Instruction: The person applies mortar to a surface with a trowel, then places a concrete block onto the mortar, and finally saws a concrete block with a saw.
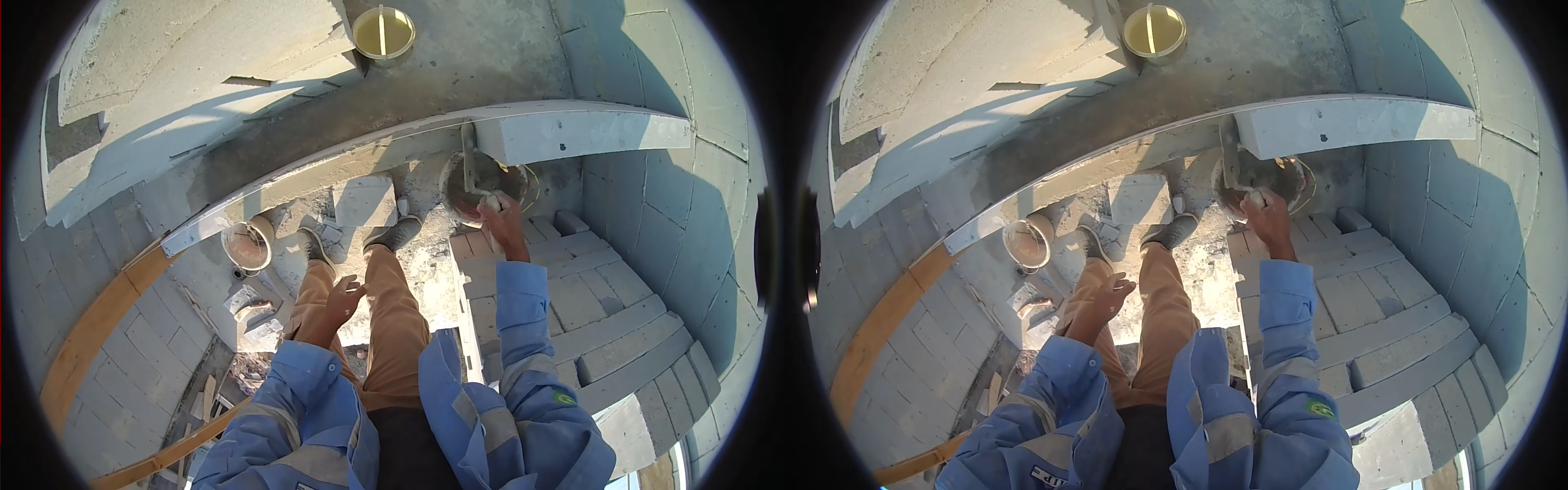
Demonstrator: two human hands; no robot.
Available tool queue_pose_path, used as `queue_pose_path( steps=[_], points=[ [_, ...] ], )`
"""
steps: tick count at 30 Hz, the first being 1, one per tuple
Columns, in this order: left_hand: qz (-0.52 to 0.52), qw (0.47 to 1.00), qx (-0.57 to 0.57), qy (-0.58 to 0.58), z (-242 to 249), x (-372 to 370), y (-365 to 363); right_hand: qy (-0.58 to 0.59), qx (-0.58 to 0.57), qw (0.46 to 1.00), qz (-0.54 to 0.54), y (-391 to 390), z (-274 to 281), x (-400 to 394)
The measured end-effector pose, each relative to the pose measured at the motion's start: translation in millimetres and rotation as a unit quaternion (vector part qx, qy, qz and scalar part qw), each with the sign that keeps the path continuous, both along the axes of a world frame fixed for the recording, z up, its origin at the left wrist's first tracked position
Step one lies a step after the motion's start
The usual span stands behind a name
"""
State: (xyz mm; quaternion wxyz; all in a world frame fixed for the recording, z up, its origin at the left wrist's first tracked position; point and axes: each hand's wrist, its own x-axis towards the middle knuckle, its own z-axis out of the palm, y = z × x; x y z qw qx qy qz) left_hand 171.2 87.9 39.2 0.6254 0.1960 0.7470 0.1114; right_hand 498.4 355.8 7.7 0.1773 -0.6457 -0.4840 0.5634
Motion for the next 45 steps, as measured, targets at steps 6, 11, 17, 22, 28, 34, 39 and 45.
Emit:
queue_pose_path(
  steps=[6, 11, 17, 22, 28, 34, 39, 45],
  points=[
    [-0.063, 0.995, -0.063, 0.047, 9.5, -24.0, -22.5, 0.032, -0.096, 0.995, 0.003, 21.7, 73.8, 15.2],
    [-0.017, 0.998, -0.048, 0.038, -12.1, -22.7, -33.7, 0.047, -0.136, 0.989, 0.042, 36.2, 129.5, 23.3],
    [-0.023, 0.999, 0.008, 0.034, -0.7, 1.9, 2.8, 0.125, -0.159, 0.979, 0.029, 37.2, 169.8, 28.7],
    [0.03, 0.999, -0.004, -0.029, -8.3, 18.5, 4.1, 0.143, -0.195, 0.968, 0.064, 40.5, 169.9, 26.4],
    [0.031, 0.999, -0.021, -0.025, -5.8, 16.1, 0.7, 0.098, -0.232, 0.967, 0.034, 59.9, 173.7, 33.9],
    [0.006, 1.0, -0.02, 0.019, -5.1, 4.1, -6.4, 0.136, -0.233, 0.962, 0.047, 29.9, 205.4, 41.7],
    [-0.027, 0.999, -0.022, 0.029, -5.4, 3.4, -7.8, 0.05, -0.172, 0.979, 0.092, 8.8, 106.4, 16.9],
    [-0.002, 0.999, -0.019, 0.034, -17.4, -1.0, -22.1, -0.025, -0.005, 0.991, 0.13, 4.8, 24.1, -12.0]
  ],
)
